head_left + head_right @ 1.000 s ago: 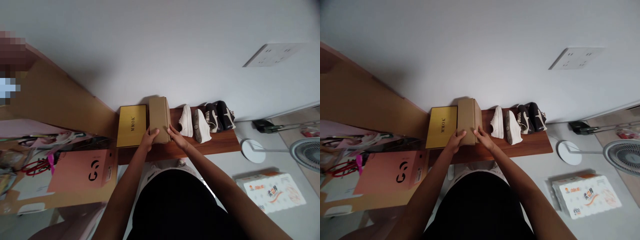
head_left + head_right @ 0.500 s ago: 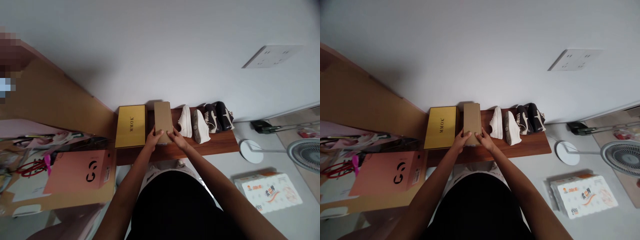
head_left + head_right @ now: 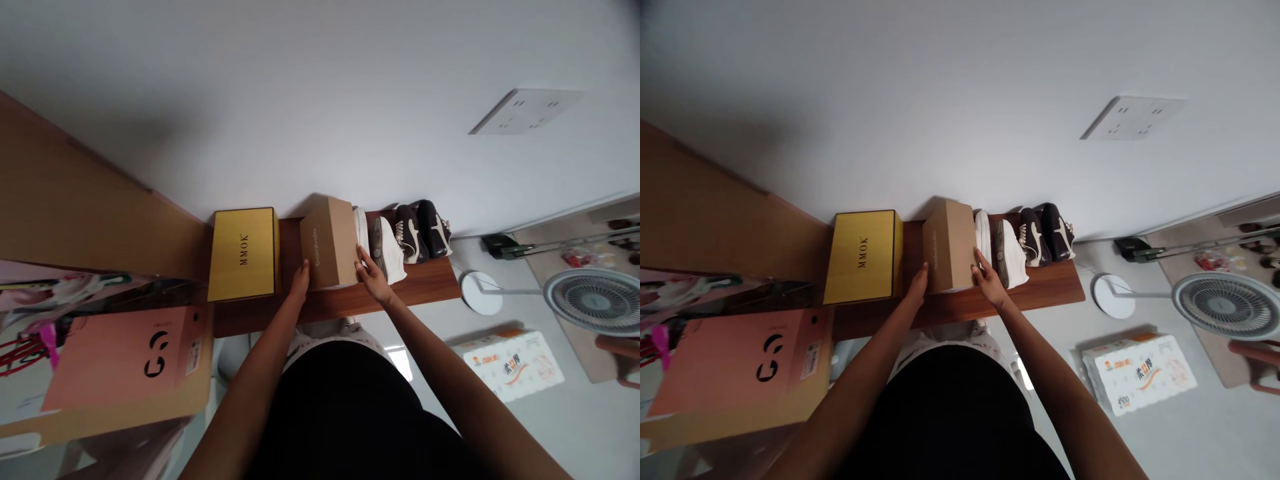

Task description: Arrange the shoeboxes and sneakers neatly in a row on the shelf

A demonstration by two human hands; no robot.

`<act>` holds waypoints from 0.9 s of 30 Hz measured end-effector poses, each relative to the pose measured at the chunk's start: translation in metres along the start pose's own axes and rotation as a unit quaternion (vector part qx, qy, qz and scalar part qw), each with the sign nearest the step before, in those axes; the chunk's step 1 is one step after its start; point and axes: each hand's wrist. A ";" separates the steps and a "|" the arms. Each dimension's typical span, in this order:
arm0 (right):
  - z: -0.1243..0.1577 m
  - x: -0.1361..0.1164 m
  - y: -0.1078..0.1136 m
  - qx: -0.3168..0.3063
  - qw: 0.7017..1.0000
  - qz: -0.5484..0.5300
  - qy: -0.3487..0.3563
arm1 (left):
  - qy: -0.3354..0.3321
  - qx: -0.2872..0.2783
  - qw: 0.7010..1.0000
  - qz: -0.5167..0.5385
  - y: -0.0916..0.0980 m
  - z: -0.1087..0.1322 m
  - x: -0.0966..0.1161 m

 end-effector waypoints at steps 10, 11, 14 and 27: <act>-0.014 0.007 -0.003 0.000 1.000 0.007 -0.021 | -0.017 0.120 0.993 0.007 0.018 0.023 0.025; -0.016 0.006 -0.004 -0.008 0.999 0.002 -0.036 | -0.028 0.131 0.991 -0.006 0.020 0.025 0.031; -0.022 0.004 -0.009 -0.046 0.997 0.000 -0.070 | -0.049 0.154 0.985 -0.054 0.025 0.029 0.047; -0.056 0.032 -0.034 -0.114 0.990 0.069 -0.043 | -0.049 0.143 0.973 -0.177 0.031 0.017 0.067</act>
Point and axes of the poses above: each hand's wrist, its own z-axis away from the middle knuckle, its own y-axis out of the back of the hand, x = y × z, and after that the axes turned 8 degrees about -y, right-handed
